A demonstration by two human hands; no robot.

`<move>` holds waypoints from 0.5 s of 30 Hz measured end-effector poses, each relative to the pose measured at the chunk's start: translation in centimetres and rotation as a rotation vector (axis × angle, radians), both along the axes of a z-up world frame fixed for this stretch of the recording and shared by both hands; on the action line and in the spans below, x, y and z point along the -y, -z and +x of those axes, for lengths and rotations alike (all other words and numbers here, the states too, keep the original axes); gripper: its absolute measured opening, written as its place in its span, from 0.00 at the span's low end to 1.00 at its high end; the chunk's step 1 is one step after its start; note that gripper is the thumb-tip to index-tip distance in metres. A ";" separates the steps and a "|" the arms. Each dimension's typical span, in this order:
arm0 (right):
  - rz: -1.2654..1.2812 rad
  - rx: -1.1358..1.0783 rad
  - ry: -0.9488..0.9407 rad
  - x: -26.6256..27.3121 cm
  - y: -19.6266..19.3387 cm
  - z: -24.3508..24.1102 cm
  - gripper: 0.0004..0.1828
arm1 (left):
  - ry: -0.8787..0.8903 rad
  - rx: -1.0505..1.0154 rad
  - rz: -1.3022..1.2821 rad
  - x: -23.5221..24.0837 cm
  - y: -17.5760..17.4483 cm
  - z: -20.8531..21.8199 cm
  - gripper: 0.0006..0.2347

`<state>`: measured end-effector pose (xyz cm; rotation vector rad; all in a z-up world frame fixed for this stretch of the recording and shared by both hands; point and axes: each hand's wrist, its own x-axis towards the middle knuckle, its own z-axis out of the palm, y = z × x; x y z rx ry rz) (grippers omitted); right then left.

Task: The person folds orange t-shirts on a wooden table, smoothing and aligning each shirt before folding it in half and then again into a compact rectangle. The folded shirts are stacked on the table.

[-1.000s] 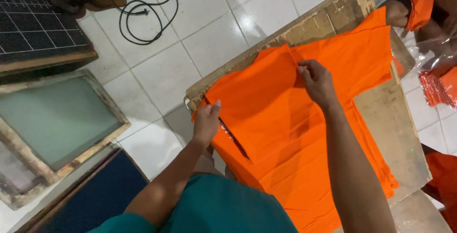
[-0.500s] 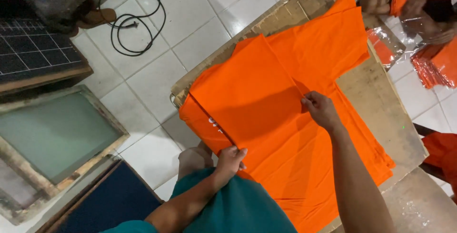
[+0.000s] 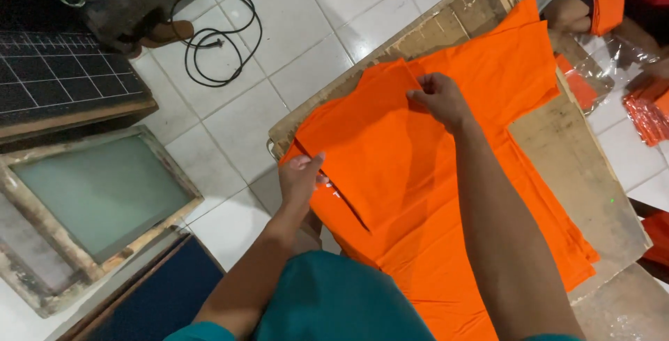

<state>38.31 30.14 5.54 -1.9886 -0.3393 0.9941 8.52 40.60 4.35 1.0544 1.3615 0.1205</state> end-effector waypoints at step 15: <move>0.303 0.593 -0.029 21.9 -20.5 -8.4 0.13 | 0.910 0.895 1.091 -1.2 -11.8 1.1 0.12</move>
